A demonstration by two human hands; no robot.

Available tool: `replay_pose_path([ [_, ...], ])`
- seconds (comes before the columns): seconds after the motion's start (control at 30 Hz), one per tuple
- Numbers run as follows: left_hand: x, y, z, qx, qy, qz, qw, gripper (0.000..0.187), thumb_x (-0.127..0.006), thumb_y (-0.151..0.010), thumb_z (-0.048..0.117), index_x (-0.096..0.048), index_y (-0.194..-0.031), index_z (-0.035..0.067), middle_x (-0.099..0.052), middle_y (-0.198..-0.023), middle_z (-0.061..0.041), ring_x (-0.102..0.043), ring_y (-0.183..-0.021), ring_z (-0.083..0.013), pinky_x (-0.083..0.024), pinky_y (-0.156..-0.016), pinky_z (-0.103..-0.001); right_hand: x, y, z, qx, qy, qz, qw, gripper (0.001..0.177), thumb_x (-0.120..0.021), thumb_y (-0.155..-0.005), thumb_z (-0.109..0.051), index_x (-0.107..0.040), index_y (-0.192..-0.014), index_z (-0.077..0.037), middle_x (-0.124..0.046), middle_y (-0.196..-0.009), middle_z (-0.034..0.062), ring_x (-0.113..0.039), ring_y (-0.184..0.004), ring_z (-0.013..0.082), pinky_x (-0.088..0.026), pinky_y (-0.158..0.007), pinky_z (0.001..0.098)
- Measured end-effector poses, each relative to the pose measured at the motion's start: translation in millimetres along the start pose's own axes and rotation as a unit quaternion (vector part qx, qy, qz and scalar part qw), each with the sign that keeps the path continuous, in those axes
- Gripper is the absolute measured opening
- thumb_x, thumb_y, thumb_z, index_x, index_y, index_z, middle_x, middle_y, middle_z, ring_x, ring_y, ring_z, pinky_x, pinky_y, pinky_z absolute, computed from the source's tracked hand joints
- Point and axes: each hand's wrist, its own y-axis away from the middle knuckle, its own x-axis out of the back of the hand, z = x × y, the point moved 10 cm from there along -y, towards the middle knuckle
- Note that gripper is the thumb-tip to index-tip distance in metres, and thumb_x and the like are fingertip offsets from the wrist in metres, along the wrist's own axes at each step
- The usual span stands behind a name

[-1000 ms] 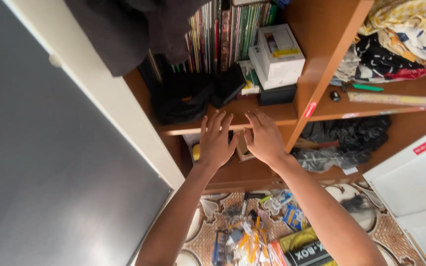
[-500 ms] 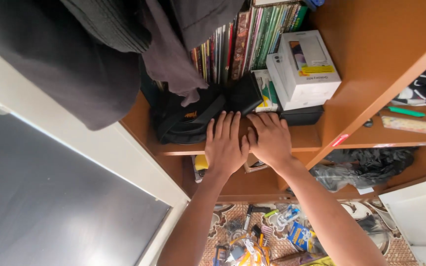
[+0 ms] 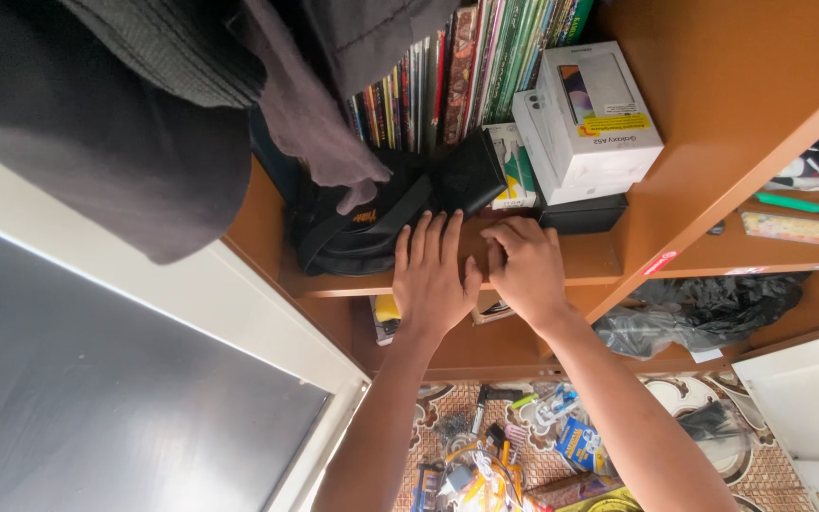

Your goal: The person kneels on the floor and organizes items in a closet. They pick up combs and a small bag from a table, place them in a black trash bag, and then remove a black pouch, a white box, and a small green box from the closet shelves, placing them on the floor.

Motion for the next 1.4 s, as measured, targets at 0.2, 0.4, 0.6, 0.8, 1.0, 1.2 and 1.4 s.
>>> replay_pose_path([
  [0.2, 1.2, 1.1, 0.4, -0.001, -0.004, 0.005, 1.0, 0.065, -0.055, -0.09, 0.035, -0.049, -0.149, 0.008, -0.055, -0.145, -0.014, -0.043, -0.143, -0.0301, -0.024, -0.124, -0.049, 2.8, 11.7, 9.7, -0.024, -0.04, 0.015, 0.999, 0.019, -0.064, -0.093, 0.0, -0.069, -0.111, -0.004, -0.072, -0.093, 0.0065, -0.066, -0.092, 0.0276, -0.045, -0.086, 0.0432],
  [0.4, 1.0, 2.6, 4.3, -0.01, -0.012, -0.007, 1.0, 0.064, -0.053, -0.095, 0.036, -0.046, -0.151, 0.007, -0.053, -0.147, -0.014, -0.041, -0.145, -0.029, -0.021, -0.124, -0.049, 38.1, 35.3, -2.0, -0.004, -0.067, 0.038, 0.997, 0.029, -0.064, -0.094, 0.006, -0.058, -0.121, -0.002, -0.067, -0.097, 0.0141, -0.062, -0.096, 0.0338, -0.047, -0.086, 0.045],
  [0.6, 9.5, 14.9, 33.7, -0.04, 0.05, 0.016, 0.998, 0.063, -0.06, -0.096, 0.032, -0.043, -0.151, 0.005, -0.047, -0.15, -0.015, -0.034, -0.149, -0.0313, -0.016, -0.126, -0.054, 127.7, 80.9, 4.5, 0.073, -0.068, 0.173, 0.98, 0.028, -0.066, -0.095, 0.008, -0.054, -0.117, -0.004, -0.067, -0.102, 0.011, -0.062, -0.096, 0.03, -0.048, -0.085, 0.042],
  [0.8, 1.3, 19.4, 116.8, -0.101, 0.113, 0.004, 0.988, 0.057, -0.062, -0.098, 0.026, -0.046, -0.149, 0.009, -0.048, -0.15, -0.014, -0.036, -0.15, -0.0295, -0.019, -0.127, -0.052, 176.6, 121.0, 121.9, -0.1, -0.105, 0.292, 0.945, 0.021, -0.066, -0.101, 0.006, -0.056, -0.117, -0.003, -0.064, -0.107, 0.0108, -0.061, -0.092, 0.0201, -0.049, -0.084, 0.0339],
  [1.0, -18.7, 10.5, 153.4, -0.094, 0.135, -0.026, 0.986, 0.06, -0.062, -0.098, 0.029, -0.043, -0.15, 0.007, -0.046, -0.15, -0.015, -0.034, -0.149, -0.0317, -0.018, -0.126, -0.053, 156.3, 109.7, 169.1, -0.095, -0.055, 0.187, 0.976, 0.024, -0.068, -0.096, 0.001, -0.057, -0.117, -0.003, -0.067, -0.102, 0.0106, -0.064, -0.097, 0.0243, -0.05, -0.086, 0.038],
  [1.2, -37.9, 10.6, 154.6, -0.067, 0.105, -0.056, 0.991, 0.064, -0.062, -0.097, 0.031, -0.039, -0.151, 0.006, -0.042, -0.149, -0.017, -0.03, -0.149, -0.0319, -0.016, -0.124, -0.054, 133.0, 92.2, 187.6, -0.137, 0.029, 0.06, 0.988, 0.018, -0.07, -0.094, -0.004, -0.063, -0.109, -0.01, -0.073, -0.098, 0.0053, -0.062, -0.099, 0.0274, -0.045, -0.092, 0.0428],
  [1.4, -31.1, 11.0, 145.9, -0.062, 0.104, -0.045, 0.992, 0.066, -0.062, -0.097, 0.033, -0.038, -0.152, 0.006, -0.041, -0.151, -0.017, -0.03, -0.149, -0.033, -0.017, -0.124, -0.055, 159.9, 99.2, 149.6, -0.087, 0.068, 0.108, 0.988, 0.03, -0.072, -0.09, -0.006, -0.062, -0.118, -0.005, -0.064, -0.106, 0.0128, -0.06, -0.102, 0.0332, -0.043, -0.091, 0.0462],
])
